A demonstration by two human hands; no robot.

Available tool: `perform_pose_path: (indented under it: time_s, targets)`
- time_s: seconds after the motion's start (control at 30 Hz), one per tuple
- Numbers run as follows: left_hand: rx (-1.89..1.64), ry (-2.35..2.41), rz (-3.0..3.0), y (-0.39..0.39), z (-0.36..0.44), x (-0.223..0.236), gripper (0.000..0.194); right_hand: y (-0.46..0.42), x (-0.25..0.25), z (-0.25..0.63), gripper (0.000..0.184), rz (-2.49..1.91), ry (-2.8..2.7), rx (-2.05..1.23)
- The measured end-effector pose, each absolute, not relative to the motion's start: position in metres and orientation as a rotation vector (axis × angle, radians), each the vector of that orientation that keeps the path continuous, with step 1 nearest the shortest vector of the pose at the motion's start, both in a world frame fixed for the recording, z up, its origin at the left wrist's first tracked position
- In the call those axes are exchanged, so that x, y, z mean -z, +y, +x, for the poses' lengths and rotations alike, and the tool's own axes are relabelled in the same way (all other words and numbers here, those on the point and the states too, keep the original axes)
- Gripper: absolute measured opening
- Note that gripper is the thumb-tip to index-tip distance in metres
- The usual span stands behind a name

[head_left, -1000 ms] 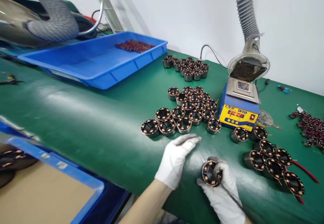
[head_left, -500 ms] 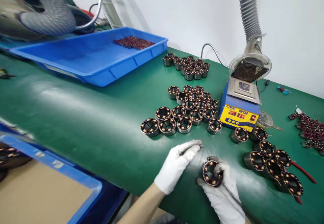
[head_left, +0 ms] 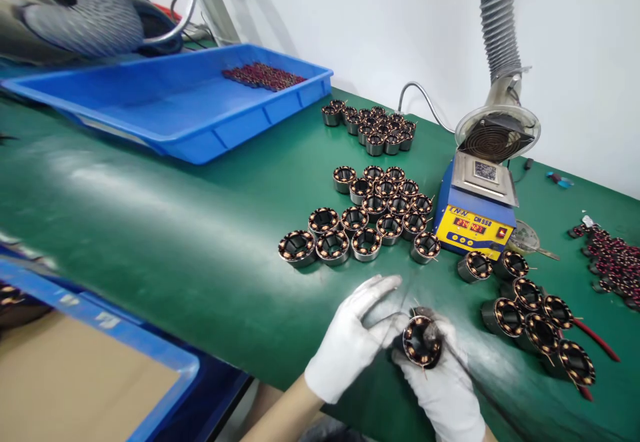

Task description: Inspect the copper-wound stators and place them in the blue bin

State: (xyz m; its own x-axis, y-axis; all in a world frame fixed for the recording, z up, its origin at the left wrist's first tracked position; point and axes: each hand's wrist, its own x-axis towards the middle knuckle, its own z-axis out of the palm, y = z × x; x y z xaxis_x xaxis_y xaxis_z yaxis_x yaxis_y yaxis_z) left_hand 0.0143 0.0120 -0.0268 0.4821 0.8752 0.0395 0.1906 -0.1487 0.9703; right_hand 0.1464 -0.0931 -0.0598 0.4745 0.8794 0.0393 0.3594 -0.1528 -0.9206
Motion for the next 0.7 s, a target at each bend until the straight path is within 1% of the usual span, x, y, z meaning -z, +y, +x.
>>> perform_pose_path:
  time_s: [0.07,0.1,0.13,0.2,0.27,0.4,0.47,0.53,0.63,0.7]
  targets:
    - [-0.768,0.975,1.665,0.011,0.016,0.025,0.05,-0.092,0.058,0.146,0.033,-1.783,-1.173,-0.54]
    - [-0.739,0.968,1.699,0.01,0.019,0.025,0.051,-0.092,0.058,0.146,0.034,-1.789,-1.211,-0.496]
    - [-0.707,0.958,1.722,0.009,0.022,0.025,0.049,-0.092,0.058,0.146,0.034,-1.78,-1.245,-0.454]
    - [-0.647,0.948,1.714,0.005,0.031,0.025,0.035,-0.091,0.058,0.145,0.033,-1.751,-1.291,-0.365]
    - [-0.668,0.954,1.67,0.0,0.039,0.027,0.025,-0.09,0.059,0.145,0.031,-1.745,-1.327,-0.289]
    - [-0.771,0.946,1.661,-0.004,0.045,0.029,0.023,-0.088,0.063,0.146,0.03,-1.76,-1.346,-0.182]
    - [-0.738,0.988,1.624,-0.003,0.042,0.028,0.029,-0.089,0.066,0.146,0.032,-1.758,-1.321,-0.179]
    - [-0.72,1.051,1.579,-0.001,0.035,0.029,0.033,-0.09,0.069,0.144,0.037,-1.769,-1.267,-0.232]
    - [-0.805,1.132,1.684,0.0,0.016,0.035,0.025,-0.091,0.067,0.137,0.052,-1.794,-1.118,-0.363]
    - [-0.916,1.142,1.917,0.0,-0.001,0.043,0.019,-0.09,0.06,0.134,0.056,-1.82,-0.986,-0.485]
